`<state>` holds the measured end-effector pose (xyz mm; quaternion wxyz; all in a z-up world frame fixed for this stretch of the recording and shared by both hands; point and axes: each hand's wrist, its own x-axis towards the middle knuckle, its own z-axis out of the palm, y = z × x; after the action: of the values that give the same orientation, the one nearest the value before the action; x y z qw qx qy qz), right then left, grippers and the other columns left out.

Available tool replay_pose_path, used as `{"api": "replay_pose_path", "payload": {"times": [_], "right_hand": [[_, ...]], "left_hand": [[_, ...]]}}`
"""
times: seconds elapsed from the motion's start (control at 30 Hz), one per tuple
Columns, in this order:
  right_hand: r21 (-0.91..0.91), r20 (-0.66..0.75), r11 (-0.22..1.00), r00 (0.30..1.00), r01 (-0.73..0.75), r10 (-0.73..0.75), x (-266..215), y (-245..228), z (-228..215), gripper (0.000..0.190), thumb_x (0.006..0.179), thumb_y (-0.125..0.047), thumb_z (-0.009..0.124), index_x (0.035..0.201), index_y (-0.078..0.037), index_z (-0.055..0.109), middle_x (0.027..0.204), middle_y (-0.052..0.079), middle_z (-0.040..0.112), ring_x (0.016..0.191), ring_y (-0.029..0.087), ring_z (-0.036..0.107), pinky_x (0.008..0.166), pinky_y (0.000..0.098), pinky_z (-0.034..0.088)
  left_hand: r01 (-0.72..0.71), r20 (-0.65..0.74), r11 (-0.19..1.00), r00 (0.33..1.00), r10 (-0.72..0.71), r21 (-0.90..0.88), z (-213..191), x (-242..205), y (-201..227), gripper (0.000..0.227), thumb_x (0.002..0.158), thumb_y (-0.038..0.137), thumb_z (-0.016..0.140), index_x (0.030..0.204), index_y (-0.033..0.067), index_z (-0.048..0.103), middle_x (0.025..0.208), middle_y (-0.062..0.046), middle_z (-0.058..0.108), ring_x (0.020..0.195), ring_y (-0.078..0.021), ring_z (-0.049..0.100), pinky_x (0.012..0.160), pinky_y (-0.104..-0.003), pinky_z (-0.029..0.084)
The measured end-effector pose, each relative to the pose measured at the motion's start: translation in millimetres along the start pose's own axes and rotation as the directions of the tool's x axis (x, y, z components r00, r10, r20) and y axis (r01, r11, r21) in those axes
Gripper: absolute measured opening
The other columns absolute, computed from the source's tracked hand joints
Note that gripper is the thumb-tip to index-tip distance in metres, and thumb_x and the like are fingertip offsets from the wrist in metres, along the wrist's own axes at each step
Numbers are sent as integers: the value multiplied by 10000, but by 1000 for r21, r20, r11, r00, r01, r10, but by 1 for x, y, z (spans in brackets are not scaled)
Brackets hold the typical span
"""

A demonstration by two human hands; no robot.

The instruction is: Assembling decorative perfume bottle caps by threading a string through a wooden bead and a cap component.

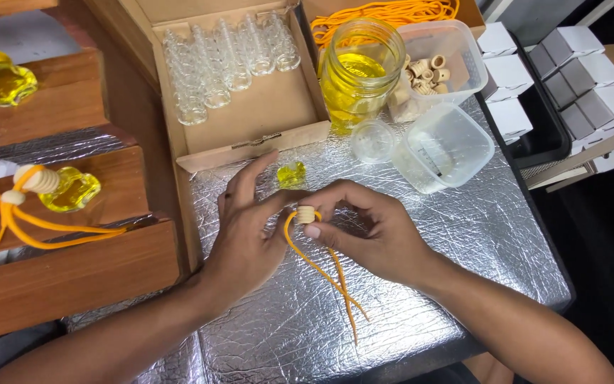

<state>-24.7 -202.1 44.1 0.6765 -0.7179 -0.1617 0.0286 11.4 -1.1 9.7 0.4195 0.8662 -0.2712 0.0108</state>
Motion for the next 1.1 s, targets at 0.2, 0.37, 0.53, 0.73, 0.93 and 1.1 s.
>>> {"api": "replay_pose_path", "payload": {"times": [0.2, 0.37, 0.53, 0.73, 0.93, 1.1], "right_hand": [[-58, -88, 994, 992, 89, -94, 4, 15, 10, 277, 858, -25, 794, 1124, 11, 723, 793, 98, 711, 860, 201, 684, 851, 444, 562], [-77, -153, 995, 985, 64, -75, 9, 18, 7, 243, 869, -18, 784, 1102, 15, 725, 772, 112, 696, 818, 199, 677, 813, 418, 566], [-109, -218, 994, 975, 18, -42, 14, 27, 7, 224, 892, 10, 756, 1109, 41, 710, 760, 148, 687, 781, 214, 681, 774, 403, 573], [-56, -242, 998, 970, -23, 9, 18, 34, 6, 216, 914, -13, 739, 1112, 62, 699, 810, 173, 697, 797, 212, 688, 759, 382, 595], [51, -265, 998, 963, -37, 50, 18, 31, 2, 214, 942, -30, 705, 1133, 66, 692, 862, 171, 715, 842, 209, 734, 771, 347, 629], [43, -218, 999, 976, -1, 10, 21, 32, 2, 260, 929, -23, 711, 1164, 81, 676, 871, 188, 710, 850, 211, 732, 790, 349, 632]], "left_hand": [[17, 89, 999, 996, -20, 39, 10, 2, -13, 497, 896, 161, 657, 1388, 113, 600, 1500, -169, 401, 1418, -424, 375, 1077, -629, 233], [-52, -78, 980, 996, 38, -192, 12, 0, -21, 385, 959, 120, 629, 1337, 63, 585, 1324, -153, 502, 1277, -382, 533, 1052, -575, 303], [-167, -308, 895, 951, 35, -414, -1, 0, -3, 201, 1064, 95, 510, 1234, 10, 576, 1179, -166, 537, 1144, -346, 584, 978, -455, 432], [-312, -185, 704, 949, 254, -638, 13, -12, -2, 111, 992, 17, 605, 1092, 20, 652, 1067, -103, 592, 1101, -315, 680, 936, -468, 573], [-234, -99, 850, 972, 212, -473, 16, -10, -14, 148, 995, -4, 554, 1080, 36, 669, 990, -91, 572, 1014, -286, 660, 1011, -557, 468], [-210, -140, 938, 974, 177, -275, 10, -17, -6, 115, 1028, 85, 574, 1079, 116, 672, 1023, -35, 589, 1108, -257, 641, 1116, -760, 11]]}}
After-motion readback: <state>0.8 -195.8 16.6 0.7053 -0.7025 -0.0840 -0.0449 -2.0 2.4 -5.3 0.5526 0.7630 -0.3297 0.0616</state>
